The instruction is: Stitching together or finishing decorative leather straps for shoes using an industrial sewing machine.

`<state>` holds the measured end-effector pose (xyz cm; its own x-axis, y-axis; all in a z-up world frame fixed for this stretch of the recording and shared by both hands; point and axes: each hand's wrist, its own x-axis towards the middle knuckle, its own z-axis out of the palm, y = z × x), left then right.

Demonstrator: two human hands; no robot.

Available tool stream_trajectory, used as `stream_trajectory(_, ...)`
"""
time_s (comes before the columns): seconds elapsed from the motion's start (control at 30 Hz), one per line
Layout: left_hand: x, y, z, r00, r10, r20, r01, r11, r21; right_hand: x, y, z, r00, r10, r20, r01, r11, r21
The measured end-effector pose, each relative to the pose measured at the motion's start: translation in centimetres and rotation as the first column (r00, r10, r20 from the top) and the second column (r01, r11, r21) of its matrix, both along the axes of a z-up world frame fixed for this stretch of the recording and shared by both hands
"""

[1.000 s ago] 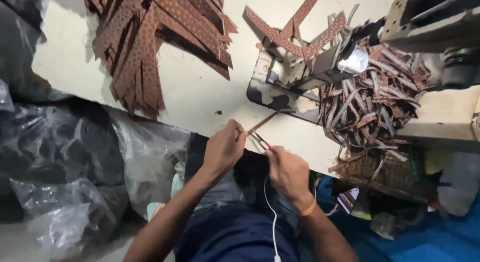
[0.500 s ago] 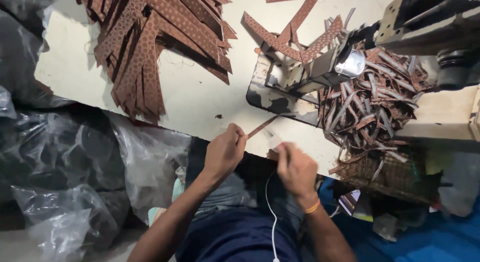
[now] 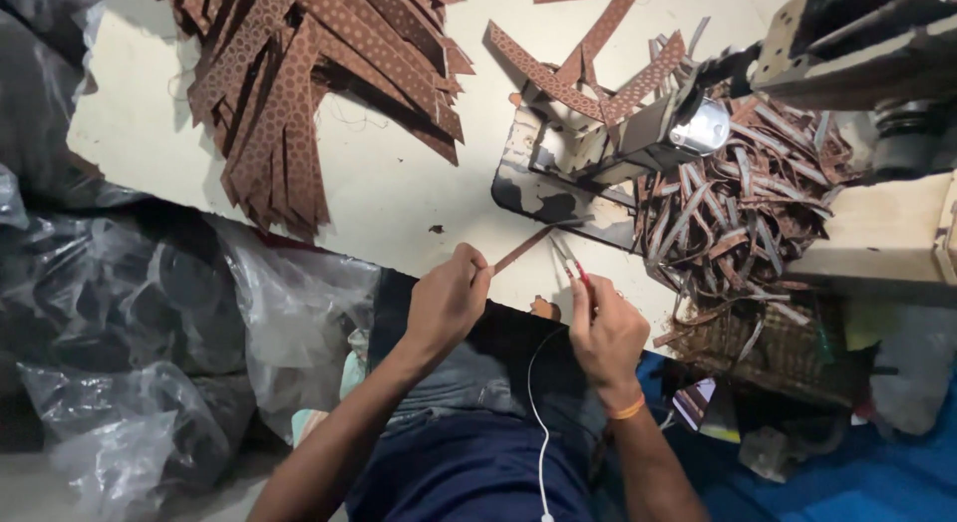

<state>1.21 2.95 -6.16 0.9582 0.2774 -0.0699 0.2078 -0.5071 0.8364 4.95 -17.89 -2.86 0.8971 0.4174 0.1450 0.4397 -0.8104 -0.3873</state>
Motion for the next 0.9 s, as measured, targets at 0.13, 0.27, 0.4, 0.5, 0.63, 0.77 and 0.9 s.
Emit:
stream_trajectory(0.13, 0.2, 0.0, -0.2, 1.000, 0.003, -0.021, -0.003, 1.000, -0.006, 0.2, -0.5, -0.3, 0.999, -0.032, 0.002, 0.032, 0.993, 0.117)
stream_trajectory(0.27, -0.2, 0.5, 0.3, 0.999, 0.036, -0.030, -0.039, 0.994, -0.099, 2.8, -1.4, 0.9, 0.970, -0.239, -0.043, 0.242, 0.968, 0.066)
stream_trajectory(0.4, -1.1, -0.8, 0.1, 0.987, 0.119, 0.106, -0.111, 0.991, -0.080, 2.8, 1.1, 4.7, 0.926, -0.019, 0.378, 0.031, 0.999, -0.026)
stream_trajectory(0.5, -2.7, -2.6, -0.1, 0.928, 0.008, 0.372, -0.055, 0.992, 0.116, 2.0, 2.6, 2.2, 0.938, 0.040, 0.345, -0.065, 0.996, 0.060)
stream_trajectory(0.63, -2.7, -2.2, -1.2, 0.905, -0.224, 0.362, 0.148, 0.963, 0.225, 2.6, 3.7, -0.7, 0.811, -0.022, -0.585, 0.279, 0.893, 0.352)
stream_trajectory(0.77, 3.2, 9.5, -2.5, 0.838, 0.074, 0.541, -0.249, 0.933, 0.259, 2.2, 2.1, 0.1, 0.740, 0.048, -0.671, 0.449, 0.707, 0.546)
stream_trajectory(0.9, 11.8, 21.4, 4.1, 0.746, 0.301, 0.594, -0.585, 0.723, 0.368, 1.3, 0.8, -1.1, 0.755, 0.139, -0.641, 0.383, 0.700, 0.603)
